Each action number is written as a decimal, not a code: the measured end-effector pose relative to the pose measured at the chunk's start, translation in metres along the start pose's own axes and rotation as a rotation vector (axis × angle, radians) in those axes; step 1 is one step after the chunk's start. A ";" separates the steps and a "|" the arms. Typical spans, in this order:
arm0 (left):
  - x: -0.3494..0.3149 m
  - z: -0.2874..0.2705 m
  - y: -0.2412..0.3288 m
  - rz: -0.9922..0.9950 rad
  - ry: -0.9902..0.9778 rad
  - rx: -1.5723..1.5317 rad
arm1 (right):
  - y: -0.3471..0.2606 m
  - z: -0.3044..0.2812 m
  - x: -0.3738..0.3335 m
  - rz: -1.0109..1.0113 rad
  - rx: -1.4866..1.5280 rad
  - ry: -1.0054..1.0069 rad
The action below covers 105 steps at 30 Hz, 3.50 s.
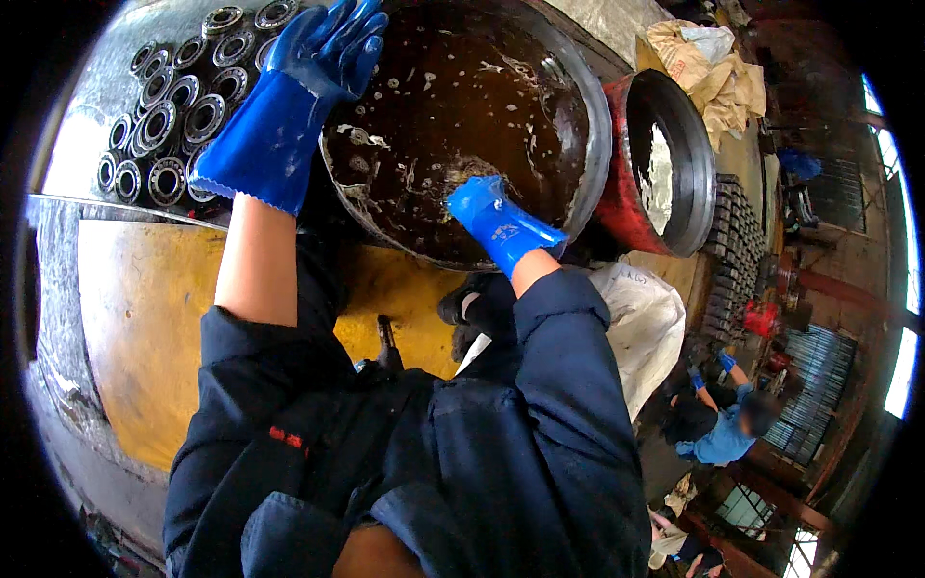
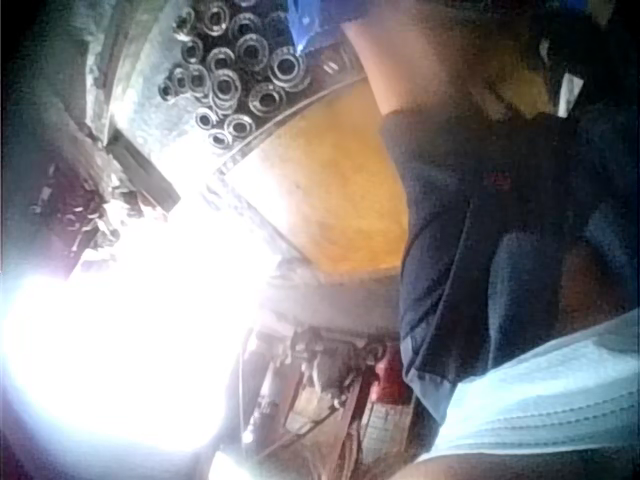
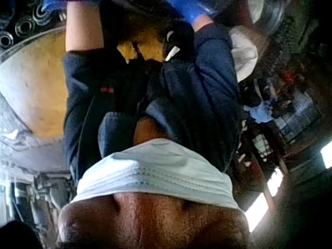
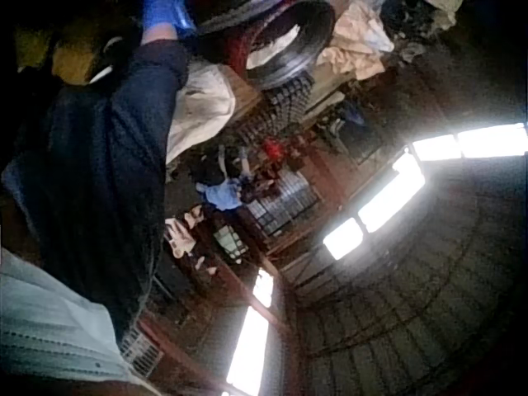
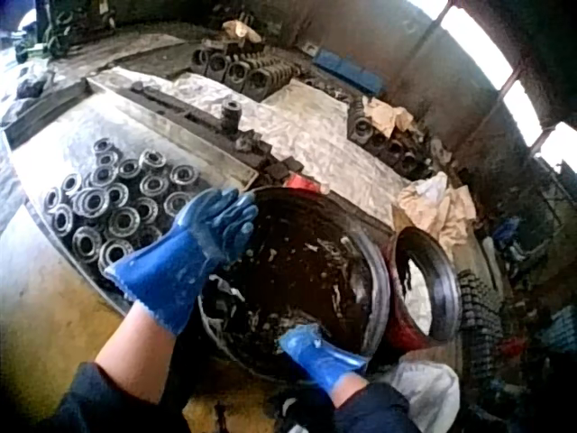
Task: The person repeatedly dips ball bearings into a dark viscous liquid in a bucket, rotates them to coat the surfaces, and places them onto a metal tray. The process is repeated for multiple bearings throughout the clip.
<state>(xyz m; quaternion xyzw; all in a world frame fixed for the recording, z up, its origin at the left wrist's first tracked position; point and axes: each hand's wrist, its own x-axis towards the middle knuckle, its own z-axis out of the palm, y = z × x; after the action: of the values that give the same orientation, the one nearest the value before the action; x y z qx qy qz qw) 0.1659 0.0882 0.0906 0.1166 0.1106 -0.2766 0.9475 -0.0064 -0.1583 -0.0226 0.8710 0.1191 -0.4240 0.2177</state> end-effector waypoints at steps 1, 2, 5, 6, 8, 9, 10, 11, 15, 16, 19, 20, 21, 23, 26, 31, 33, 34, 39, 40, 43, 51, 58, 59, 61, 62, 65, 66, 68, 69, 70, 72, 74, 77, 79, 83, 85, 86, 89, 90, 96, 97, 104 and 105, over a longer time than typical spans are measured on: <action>0.001 0.000 0.000 -0.003 0.008 -0.003 | 0.005 0.011 0.000 0.004 -0.003 0.002; 0.001 0.001 -0.001 -0.007 0.013 -0.007 | 0.014 0.030 0.002 0.101 0.194 0.129; -0.003 0.000 0.007 0.004 0.054 0.007 | 0.013 0.040 0.003 0.305 0.596 0.258; -0.002 0.008 0.004 -0.010 0.058 0.014 | 0.025 0.060 0.009 0.302 0.920 0.243; 0.001 0.026 -0.011 -0.050 0.038 -0.007 | 0.046 0.089 0.017 0.237 1.152 0.251; 0.002 0.033 -0.018 -0.067 0.044 -0.018 | 0.050 0.090 0.017 0.167 1.059 0.275; -0.004 0.011 -0.002 -0.021 0.098 -0.001 | 0.011 0.049 0.022 0.212 0.748 0.197; -0.008 0.001 0.007 0.003 0.116 0.024 | -0.012 0.010 0.012 0.288 0.427 0.141; -0.003 0.005 0.004 -0.033 0.032 0.011 | -0.010 -0.024 0.007 -0.038 -0.039 0.000; -0.002 0.011 -0.004 -0.045 0.020 0.006 | 0.004 -0.006 0.014 0.052 0.035 0.098; -0.010 0.007 0.003 0.026 0.059 0.042 | 0.008 0.001 0.006 0.350 0.627 0.191; -0.008 0.009 0.002 0.008 0.037 0.024 | 0.015 0.013 0.009 0.422 0.717 0.246; -0.006 0.011 0.001 -0.009 0.014 0.006 | 0.019 0.025 0.013 0.431 0.715 0.248; -0.003 0.004 0.002 0.002 -0.037 0.016 | 0.018 0.034 0.016 0.369 0.788 0.257; -0.014 0.009 -0.005 0.032 -0.050 0.005 | 0.007 0.016 0.015 0.157 0.464 0.193; -0.010 0.003 0.007 0.014 0.011 -0.003 | -0.001 -0.007 0.015 -0.005 0.105 0.138; -0.009 -0.003 0.016 0.020 0.014 0.014 | 0.009 0.003 0.012 0.056 0.361 0.235; -0.007 0.002 0.011 0.010 0.003 0.009 | 0.022 0.021 0.014 0.148 0.616 0.246; -0.013 0.006 0.004 0.033 0.008 -0.010 | 0.020 0.040 0.015 0.248 0.941 0.244; -0.016 0.003 0.008 0.045 0.018 -0.007 | -0.002 0.010 0.015 0.327 0.581 0.152; -0.013 0.007 0.004 0.030 0.016 -0.002 | -0.005 -0.013 0.007 0.112 0.176 0.146; 0.001 0.006 0.006 -0.014 -0.089 -0.016 | 0.036 0.051 -0.004 0.165 1.284 0.230; -0.004 -0.005 0.000 -0.039 -0.112 -0.030 | -0.021 -0.031 0.004 0.085 0.096 -0.044; -0.004 -0.002 -0.008 -0.028 -0.112 -0.017 | -0.019 -0.031 0.004 -0.043 -0.099 -0.068; -0.004 -0.006 -0.017 -0.011 -0.117 0.003 | -0.012 -0.023 -0.005 -0.031 -0.042 -0.031; -0.005 -0.011 -0.021 0.011 -0.218 0.054 | -0.015 -0.010 -0.014 0.118 0.220 0.173; -0.010 -0.010 -0.038 -0.001 -0.335 0.122 | 0.002 0.005 -0.033 0.422 0.638 0.302; -0.012 -0.007 -0.042 -0.075 -0.478 0.147 | 0.025 0.020 -0.042 0.427 0.782 0.323; -0.017 -0.015 -0.042 -0.120 -0.520 0.205 | 0.032 0.006 -0.070 0.413 1.046 0.299; -0.019 -0.015 -0.042 -0.143 -0.547 0.234 | 0.032 0.007 -0.092 0.410 1.263 0.394; -0.021 -0.025 -0.044 -0.012 -0.349 0.431 | 0.026 -0.006 -0.119 0.344 1.414 0.476; -0.014 -0.032 -0.060 0.075 -0.159 0.636 | 0.026 -0.021 -0.173 0.307 1.573 0.592; -0.024 -0.033 -0.073 0.014 -0.153 0.669 | 0.027 -0.020 -0.196 0.281 1.666 0.684; -0.046 -0.004 -0.104 -0.083 -0.021 0.762 | 0.026 -0.001 -0.209 0.201 1.869 0.983; -0.050 -0.011 -0.112 -0.146 0.139 0.833 | 0.034 0.030 -0.160 0.268 1.863 0.961; -0.061 -0.029 -0.126 -0.232 0.078 0.859 | 0.032 0.022 -0.164 0.221 1.979 0.953; -0.063 -0.019 -0.139 -0.250 0.071 0.905 | 0.034 0.021 -0.175 0.203 2.109 1.004; -0.056 -0.030 -0.141 -0.276 0.018 0.900 | 0.036 0.024 -0.174 0.200 2.121 1.014; -0.056 -0.029 -0.155 -0.300 -0.006 0.946 | 0.043 0.029 -0.172 0.183 2.238 0.989; -0.057 -0.028 -0.160 -0.307 0.024 0.966 | 0.044 0.030 -0.173 0.128 2.302 1.030; -0.050 -0.044 -0.166 -0.351 -0.007 0.949 | 0.044 0.018 -0.182 -0.023 2.500 1.104; -0.049 -0.042 -0.170 -0.387 0.066 0.880 | 0.044 0.018 -0.182 -0.023 2.497 1.106; -0.048 -0.025 -0.177 -0.409 0.078 0.821 | 0.043 0.025 -0.167 -0.076 2.464 1.072; -0.050 -0.027 -0.174 -0.403 0.081 0.818 | 0.042 0.024 -0.165 -0.094 2.437 1.101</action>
<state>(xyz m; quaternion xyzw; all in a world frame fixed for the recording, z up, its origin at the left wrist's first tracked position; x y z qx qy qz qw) 0.0251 -0.0223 0.0506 0.4682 0.0495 -0.4717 0.7456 -0.1077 -0.2107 0.1066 0.5598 -0.2311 0.1379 -0.7837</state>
